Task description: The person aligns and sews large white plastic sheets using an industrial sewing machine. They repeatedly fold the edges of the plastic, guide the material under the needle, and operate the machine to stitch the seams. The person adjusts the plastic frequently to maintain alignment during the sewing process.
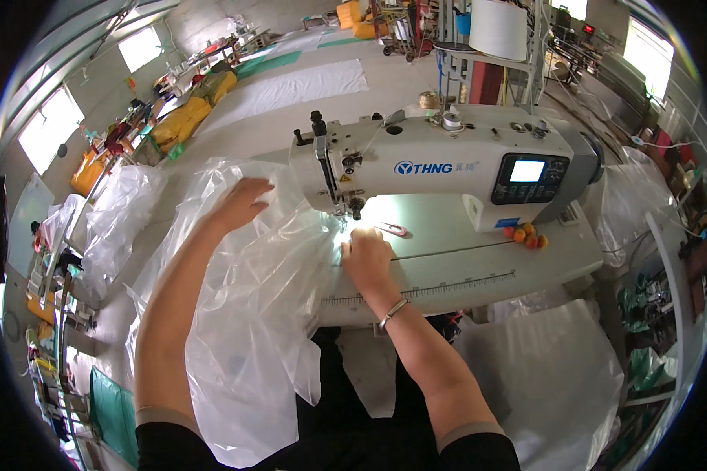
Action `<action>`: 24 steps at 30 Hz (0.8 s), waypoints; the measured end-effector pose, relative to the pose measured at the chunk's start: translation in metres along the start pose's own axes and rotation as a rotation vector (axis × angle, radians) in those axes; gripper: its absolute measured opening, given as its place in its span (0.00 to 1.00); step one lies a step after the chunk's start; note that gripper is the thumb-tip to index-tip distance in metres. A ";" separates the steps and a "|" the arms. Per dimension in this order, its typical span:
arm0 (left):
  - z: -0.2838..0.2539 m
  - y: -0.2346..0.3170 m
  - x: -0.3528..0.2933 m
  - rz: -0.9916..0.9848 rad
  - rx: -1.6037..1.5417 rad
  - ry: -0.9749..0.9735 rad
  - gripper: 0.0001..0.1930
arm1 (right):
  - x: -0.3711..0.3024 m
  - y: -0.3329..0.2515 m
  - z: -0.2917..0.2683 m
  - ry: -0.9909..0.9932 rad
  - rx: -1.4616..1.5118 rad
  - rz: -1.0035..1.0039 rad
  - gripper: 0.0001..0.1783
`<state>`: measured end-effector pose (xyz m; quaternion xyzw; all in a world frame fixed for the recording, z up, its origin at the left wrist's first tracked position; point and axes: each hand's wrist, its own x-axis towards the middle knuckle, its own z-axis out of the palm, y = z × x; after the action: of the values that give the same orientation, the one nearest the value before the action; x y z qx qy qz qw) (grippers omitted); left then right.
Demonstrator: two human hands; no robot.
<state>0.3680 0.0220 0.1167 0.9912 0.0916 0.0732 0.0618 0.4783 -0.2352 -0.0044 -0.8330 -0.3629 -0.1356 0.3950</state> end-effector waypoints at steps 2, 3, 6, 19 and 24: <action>0.024 -0.021 -0.012 -0.041 0.010 -0.050 0.22 | -0.002 0.002 0.005 0.079 0.028 -0.037 0.10; 0.035 -0.023 -0.018 -0.067 0.005 -0.071 0.23 | -0.002 0.003 0.004 0.035 -0.009 -0.053 0.09; 0.048 -0.028 -0.020 -0.090 0.028 -0.122 0.23 | -0.003 0.005 0.002 -0.053 -0.105 -0.090 0.07; 0.060 -0.032 -0.032 -0.172 0.115 -0.376 0.23 | 0.013 0.003 0.006 -0.142 -0.205 0.055 0.09; 0.069 -0.050 -0.047 -0.064 0.031 -0.286 0.23 | 0.019 0.008 0.017 -0.180 -0.260 0.019 0.09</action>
<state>0.3241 0.0547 0.0358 0.9889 0.1147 -0.0721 0.0613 0.4968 -0.2161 -0.0104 -0.8892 -0.3684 -0.1024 0.2512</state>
